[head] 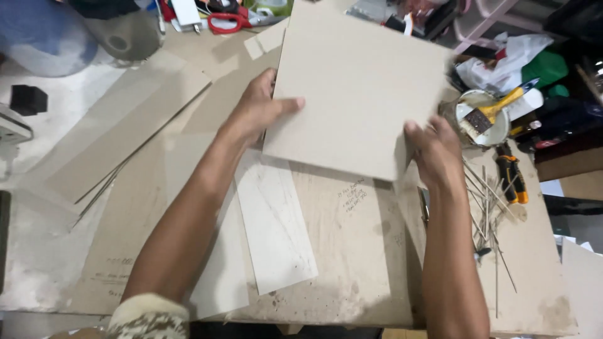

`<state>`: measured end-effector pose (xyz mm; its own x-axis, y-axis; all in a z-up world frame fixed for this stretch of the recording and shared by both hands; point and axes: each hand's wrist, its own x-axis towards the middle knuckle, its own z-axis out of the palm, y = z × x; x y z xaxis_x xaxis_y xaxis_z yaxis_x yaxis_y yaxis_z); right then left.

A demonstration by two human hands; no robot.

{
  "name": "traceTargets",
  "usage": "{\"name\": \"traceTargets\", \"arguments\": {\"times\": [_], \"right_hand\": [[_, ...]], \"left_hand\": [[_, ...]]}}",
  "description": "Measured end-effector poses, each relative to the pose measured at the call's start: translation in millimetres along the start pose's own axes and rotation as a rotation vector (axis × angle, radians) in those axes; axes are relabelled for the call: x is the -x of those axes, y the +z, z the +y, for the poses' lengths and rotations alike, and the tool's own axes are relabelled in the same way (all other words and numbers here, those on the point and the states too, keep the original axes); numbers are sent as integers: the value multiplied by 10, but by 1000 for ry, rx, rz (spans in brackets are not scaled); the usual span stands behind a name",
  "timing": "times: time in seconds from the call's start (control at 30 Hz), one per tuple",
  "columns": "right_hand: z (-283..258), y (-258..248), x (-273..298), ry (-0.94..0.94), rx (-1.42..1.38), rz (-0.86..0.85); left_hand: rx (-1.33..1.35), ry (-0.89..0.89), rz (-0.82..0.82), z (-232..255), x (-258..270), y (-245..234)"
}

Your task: The person marks a line on a piece of cardboard using a pen and then cuts along the line with a utility knife. They repeat this process for multiple pieces of cardboard, stacking the cut pieces on the table.

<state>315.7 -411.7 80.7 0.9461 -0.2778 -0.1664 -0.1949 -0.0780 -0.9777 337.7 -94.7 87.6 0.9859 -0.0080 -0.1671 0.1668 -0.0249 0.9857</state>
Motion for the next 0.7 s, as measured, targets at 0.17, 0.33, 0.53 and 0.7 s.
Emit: {"name": "traceTargets", "arguments": {"times": [0.17,0.33,0.53,0.7], "right_hand": [[401,-474,1094,-368,141,136],[415,-516,2198,-331,9,433],[1019,-823,2492,-158,-22,496],[1311,-996,2484,-193,15,402]], "left_hand": [[-123,356,-125,109,726,172],[37,460,-220,-293,998,509],[163,374,-387,-330,1318,750],[614,86,-339,-266,1125,758]]}}
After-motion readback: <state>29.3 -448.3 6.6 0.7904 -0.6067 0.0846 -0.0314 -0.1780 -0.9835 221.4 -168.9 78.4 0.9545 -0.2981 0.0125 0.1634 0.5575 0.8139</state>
